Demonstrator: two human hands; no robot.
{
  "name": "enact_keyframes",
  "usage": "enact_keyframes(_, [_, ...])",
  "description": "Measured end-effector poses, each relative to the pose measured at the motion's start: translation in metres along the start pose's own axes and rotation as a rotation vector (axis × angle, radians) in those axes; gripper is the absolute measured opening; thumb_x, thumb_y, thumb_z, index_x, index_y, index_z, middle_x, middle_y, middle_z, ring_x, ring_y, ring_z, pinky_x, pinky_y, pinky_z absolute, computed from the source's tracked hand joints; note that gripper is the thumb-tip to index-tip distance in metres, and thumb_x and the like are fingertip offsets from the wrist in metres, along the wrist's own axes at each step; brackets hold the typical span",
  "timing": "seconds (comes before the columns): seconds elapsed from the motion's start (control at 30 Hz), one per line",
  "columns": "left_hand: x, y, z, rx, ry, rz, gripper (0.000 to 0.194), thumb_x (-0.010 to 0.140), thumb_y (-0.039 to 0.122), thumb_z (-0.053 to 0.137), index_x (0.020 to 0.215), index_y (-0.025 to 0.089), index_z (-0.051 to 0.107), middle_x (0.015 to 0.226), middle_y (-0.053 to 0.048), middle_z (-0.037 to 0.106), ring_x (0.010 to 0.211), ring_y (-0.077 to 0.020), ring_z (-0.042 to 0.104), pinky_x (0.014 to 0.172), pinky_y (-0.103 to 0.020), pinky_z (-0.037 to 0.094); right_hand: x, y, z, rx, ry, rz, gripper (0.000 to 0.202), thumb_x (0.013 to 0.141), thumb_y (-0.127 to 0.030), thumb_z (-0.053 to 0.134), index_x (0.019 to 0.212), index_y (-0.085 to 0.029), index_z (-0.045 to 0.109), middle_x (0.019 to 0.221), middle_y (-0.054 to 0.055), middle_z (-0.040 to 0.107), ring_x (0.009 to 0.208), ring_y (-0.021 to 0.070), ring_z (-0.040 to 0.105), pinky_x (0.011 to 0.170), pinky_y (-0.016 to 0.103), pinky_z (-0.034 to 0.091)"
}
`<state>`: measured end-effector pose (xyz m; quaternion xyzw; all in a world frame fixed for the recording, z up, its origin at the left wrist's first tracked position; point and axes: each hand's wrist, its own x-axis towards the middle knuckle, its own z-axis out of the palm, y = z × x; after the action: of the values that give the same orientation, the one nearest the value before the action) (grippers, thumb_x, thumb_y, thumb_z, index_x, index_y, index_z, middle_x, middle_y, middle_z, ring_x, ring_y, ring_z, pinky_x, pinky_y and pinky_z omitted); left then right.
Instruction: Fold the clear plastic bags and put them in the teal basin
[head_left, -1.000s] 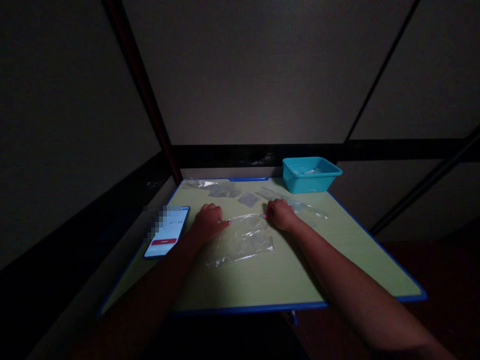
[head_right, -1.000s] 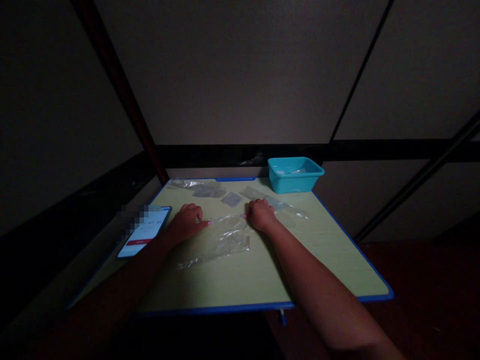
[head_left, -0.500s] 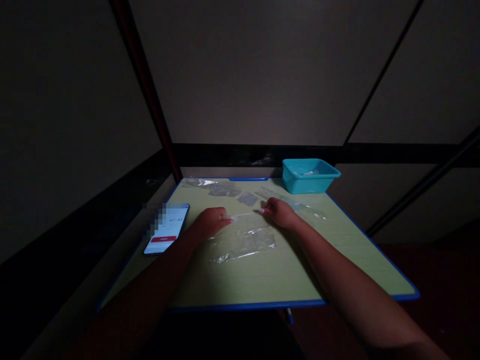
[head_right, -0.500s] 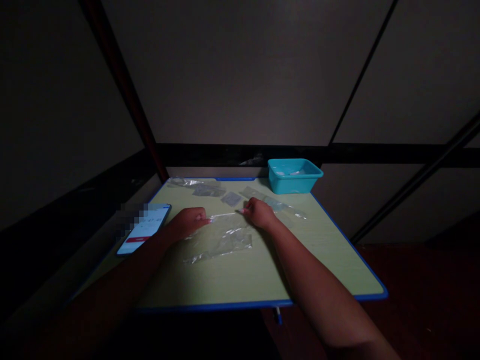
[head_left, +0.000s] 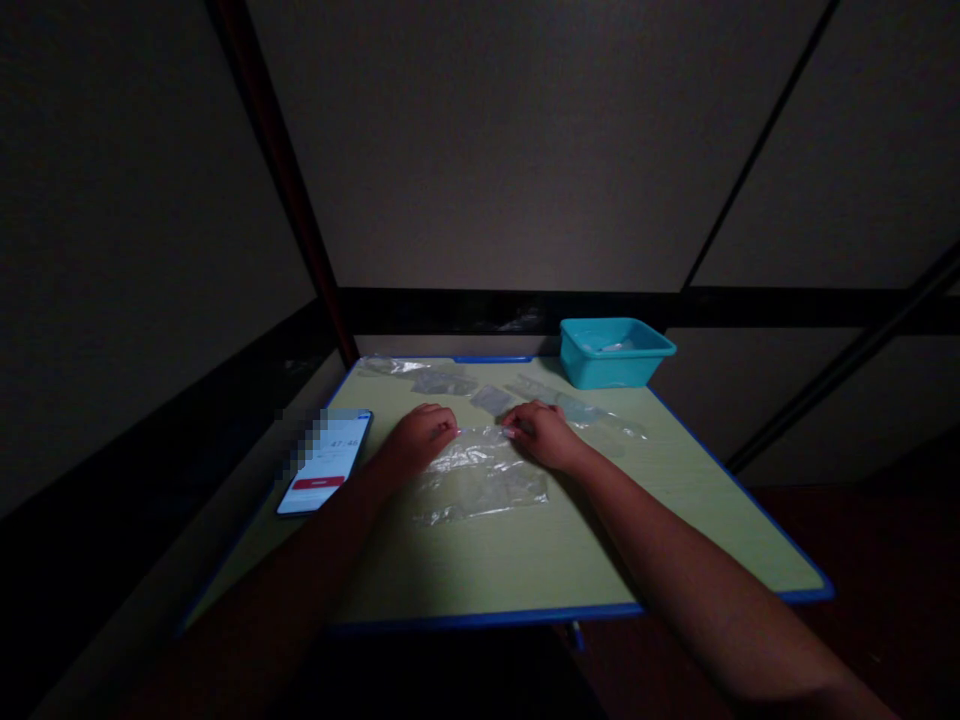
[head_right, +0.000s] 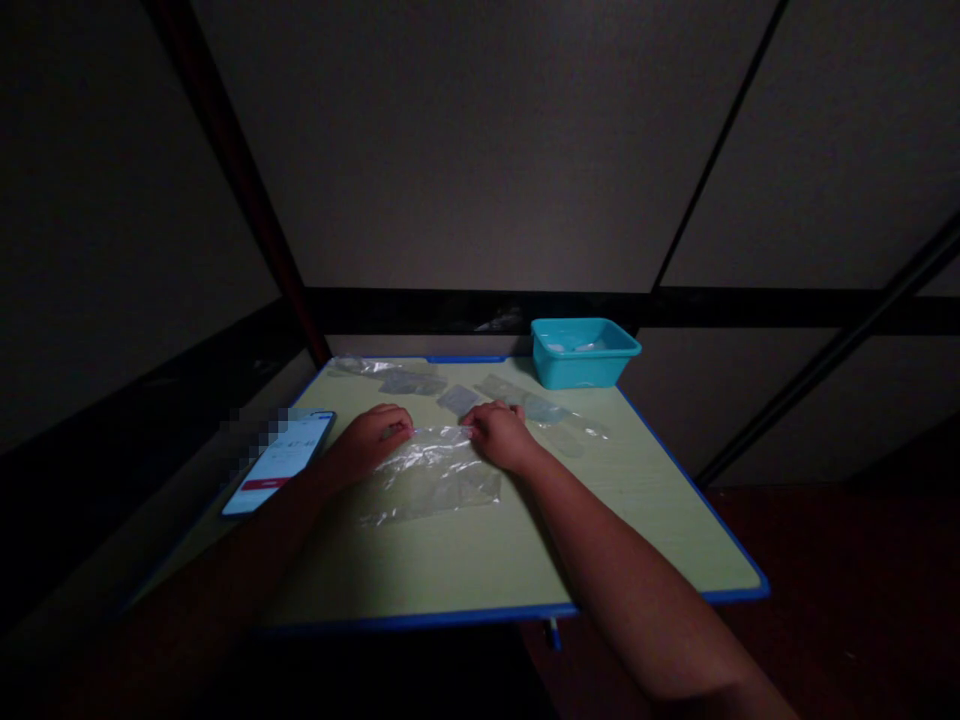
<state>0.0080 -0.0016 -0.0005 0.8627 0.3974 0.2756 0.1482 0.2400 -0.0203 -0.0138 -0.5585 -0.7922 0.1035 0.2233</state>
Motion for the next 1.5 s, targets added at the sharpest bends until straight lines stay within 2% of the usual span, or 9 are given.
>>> enact_keyframes(0.13, [0.000, -0.003, 0.001, 0.039, 0.039, -0.042, 0.014, 0.076, 0.029, 0.046, 0.070, 0.019, 0.055, 0.074, -0.004, 0.057, 0.077, -0.0193, 0.052, 0.073, -0.030, 0.042, 0.001, 0.001, -0.001, -0.055, -0.014, 0.038, 0.014, 0.079, -0.020, 0.054, 0.085, -0.020, 0.066, 0.094, 0.004, 0.068, 0.097, 0.0219, 0.053, 0.086, 0.037, 0.029])
enact_keyframes(0.3, [-0.001, 0.000, 0.002, 0.137, 0.198, -0.079, 0.009, 0.074, 0.029, 0.054, 0.076, 0.020, 0.052, 0.084, -0.004, 0.056, 0.087, -0.0219, 0.051, 0.081, -0.034, 0.041, 0.001, 0.003, -0.003, -0.195, -0.012, 0.134, 0.016, 0.079, -0.018, 0.050, 0.083, -0.020, 0.066, 0.090, 0.006, 0.066, 0.095, 0.0224, 0.053, 0.083, 0.035, 0.029])
enact_keyframes(0.47, [0.000, 0.000, 0.002, 0.156, 0.290, -0.133, 0.011, 0.076, 0.031, 0.055, 0.075, 0.021, 0.051, 0.083, -0.004, 0.056, 0.087, -0.0223, 0.051, 0.084, -0.035, 0.040, -0.002, -0.001, -0.007, -0.218, 0.164, 0.194, 0.032, 0.076, -0.030, 0.061, 0.106, -0.020, 0.059, 0.109, 0.011, 0.058, 0.105, 0.0271, 0.047, 0.083, 0.038, 0.031])
enact_keyframes(0.57, [0.002, -0.005, 0.000, 0.098, 0.387, -0.195, 0.013, 0.080, 0.032, 0.049, 0.075, 0.021, 0.051, 0.082, -0.005, 0.056, 0.086, -0.0212, 0.052, 0.082, -0.034, 0.042, -0.008, -0.014, -0.014, -0.163, 0.196, 0.097, 0.024, 0.078, -0.028, 0.058, 0.101, -0.019, 0.059, 0.107, 0.009, 0.058, 0.103, 0.0247, 0.048, 0.084, 0.036, 0.033])
enact_keyframes(0.77, [0.006, -0.008, -0.001, -0.046, 0.543, -0.307, 0.021, 0.082, 0.036, 0.042, 0.070, 0.020, 0.048, 0.076, -0.003, 0.054, 0.073, -0.0169, 0.053, 0.071, -0.028, 0.043, -0.028, -0.051, -0.022, 0.057, -0.082, -0.340, 0.019, 0.081, -0.028, 0.058, 0.097, -0.017, 0.059, 0.098, 0.008, 0.061, 0.096, 0.0201, 0.052, 0.083, 0.032, 0.039])
enact_keyframes(0.97, [0.006, -0.008, -0.001, -0.090, 0.539, -0.326, 0.024, 0.083, 0.036, 0.039, 0.070, 0.020, 0.050, 0.074, -0.002, 0.055, 0.073, -0.0171, 0.052, 0.071, -0.029, 0.042, -0.040, -0.067, -0.027, 0.208, -0.327, -0.552, 0.024, 0.084, -0.028, 0.055, 0.106, -0.020, 0.065, 0.113, 0.008, 0.062, 0.116, 0.0188, 0.049, 0.100, 0.035, 0.033])
enact_keyframes(1.17, [0.005, -0.007, -0.002, -0.106, 0.530, -0.347, 0.026, 0.084, 0.037, 0.037, 0.071, 0.020, 0.050, 0.076, -0.002, 0.057, 0.078, -0.0176, 0.054, 0.075, -0.029, 0.043, -0.047, -0.061, -0.031, 0.203, -0.588, -0.482, 0.041, 0.082, -0.037, 0.058, 0.123, -0.029, 0.056, 0.143, 0.007, 0.038, 0.135, 0.0236, 0.026, 0.109, 0.049, 0.013])
enact_keyframes(1.3, [0.005, -0.004, -0.002, -0.130, 0.507, -0.341, 0.025, 0.084, 0.036, 0.037, 0.070, 0.020, 0.050, 0.075, -0.002, 0.056, 0.077, -0.0178, 0.054, 0.075, -0.030, 0.043, -0.049, -0.057, -0.028, 0.156, -0.649, -0.400, 0.054, 0.080, -0.040, 0.060, 0.131, -0.027, 0.048, 0.146, 0.011, 0.029, 0.137, 0.0264, 0.021, 0.108, 0.053, 0.012])
enact_keyframes(1.5, [0.005, -0.002, -0.002, -0.154, 0.498, -0.307, 0.025, 0.085, 0.034, 0.037, 0.069, 0.020, 0.050, 0.075, -0.002, 0.055, 0.078, -0.0178, 0.054, 0.075, -0.030, 0.043, -0.047, -0.056, -0.023, 0.158, -0.672, -0.364, 0.072, 0.076, -0.039, 0.065, 0.139, -0.024, 0.035, 0.147, 0.012, 0.025, 0.137, 0.0257, 0.020, 0.110, 0.049, 0.010])
